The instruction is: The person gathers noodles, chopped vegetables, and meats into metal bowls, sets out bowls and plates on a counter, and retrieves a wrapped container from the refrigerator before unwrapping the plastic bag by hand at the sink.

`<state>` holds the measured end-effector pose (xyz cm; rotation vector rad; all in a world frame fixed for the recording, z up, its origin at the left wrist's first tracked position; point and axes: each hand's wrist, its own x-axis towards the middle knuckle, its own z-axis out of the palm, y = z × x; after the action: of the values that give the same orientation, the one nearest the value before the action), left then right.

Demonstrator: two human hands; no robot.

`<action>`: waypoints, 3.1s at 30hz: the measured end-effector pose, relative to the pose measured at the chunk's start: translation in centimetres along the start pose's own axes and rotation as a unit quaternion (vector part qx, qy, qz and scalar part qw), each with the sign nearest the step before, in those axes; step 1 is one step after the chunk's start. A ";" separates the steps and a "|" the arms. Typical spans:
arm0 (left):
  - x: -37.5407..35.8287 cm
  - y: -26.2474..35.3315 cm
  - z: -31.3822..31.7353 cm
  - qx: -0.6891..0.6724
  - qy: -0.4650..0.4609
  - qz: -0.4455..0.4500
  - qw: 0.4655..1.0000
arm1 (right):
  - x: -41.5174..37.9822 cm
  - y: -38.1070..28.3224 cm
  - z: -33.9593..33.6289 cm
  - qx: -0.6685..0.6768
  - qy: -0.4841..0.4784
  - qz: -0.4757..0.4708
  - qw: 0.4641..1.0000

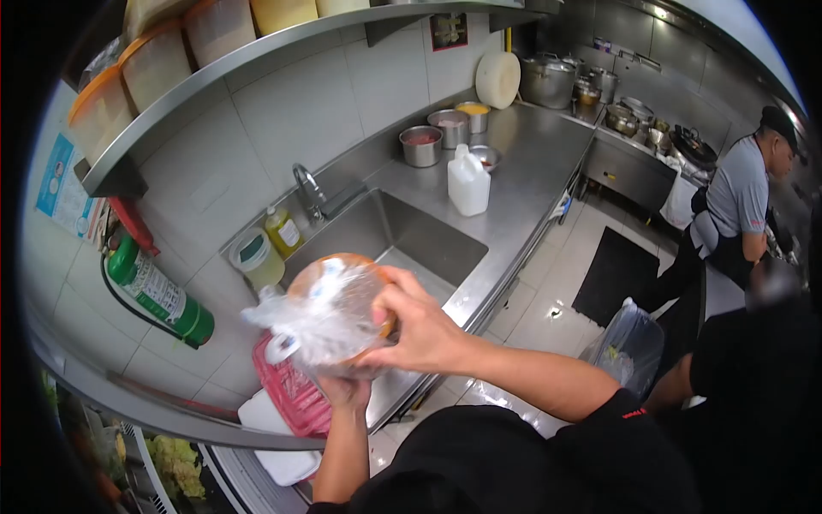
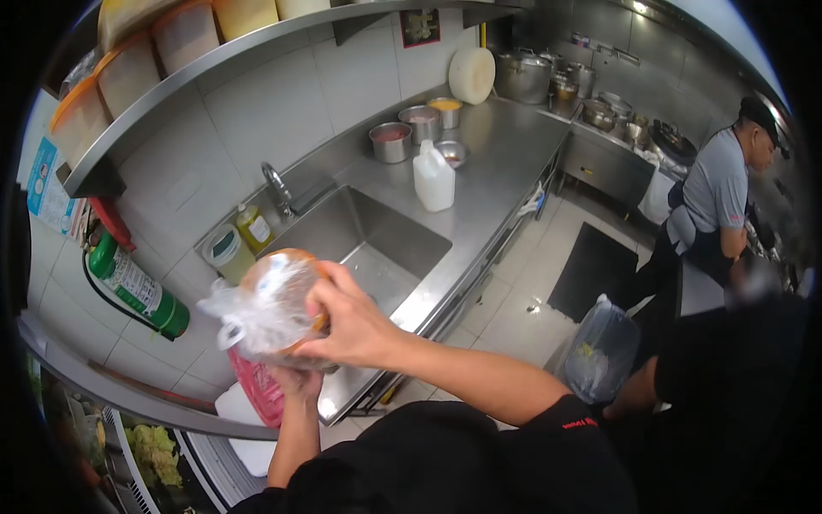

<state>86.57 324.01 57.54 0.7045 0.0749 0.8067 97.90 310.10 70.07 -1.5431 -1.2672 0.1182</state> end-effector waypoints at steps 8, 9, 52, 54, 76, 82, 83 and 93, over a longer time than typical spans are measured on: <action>15.1 -14.5 -1.3 -0.066 0.024 -0.137 0.988 | 6.0 14.7 -6.5 -0.087 0.043 0.058 0.994; 17.1 -15.8 -1.0 -0.065 0.028 -0.140 0.988 | 7.2 16.3 -7.1 -0.093 0.045 0.052 0.993; 32.5 -35.7 16.9 0.742 -0.059 0.135 0.654 | 22.5 47.9 -29.5 -0.106 -0.038 0.154 0.982; 32.4 -35.0 16.0 0.741 -0.102 0.136 0.650 | 20.6 46.8 -30.7 -0.161 -0.033 0.168 0.972; 50.0 -24.9 6.6 0.367 0.196 -0.057 0.908 | 33.4 44.6 -20.4 -0.370 -0.185 0.178 0.893; 45.5 -22.8 11.0 0.724 0.038 0.255 0.640 | 33.1 44.7 -21.2 -0.229 -0.102 0.175 0.952; 45.0 -22.8 11.8 0.723 -0.021 0.236 0.649 | 33.1 45.1 -21.1 -0.207 -0.091 0.187 0.956; 46.7 -27.8 15.1 0.856 0.031 -0.026 0.515 | 32.8 44.6 -19.0 -0.205 0.004 0.216 0.955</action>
<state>141.87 334.34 61.55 2.5529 1.0906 0.4427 152.57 329.07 60.99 -2.1665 -0.9637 0.1338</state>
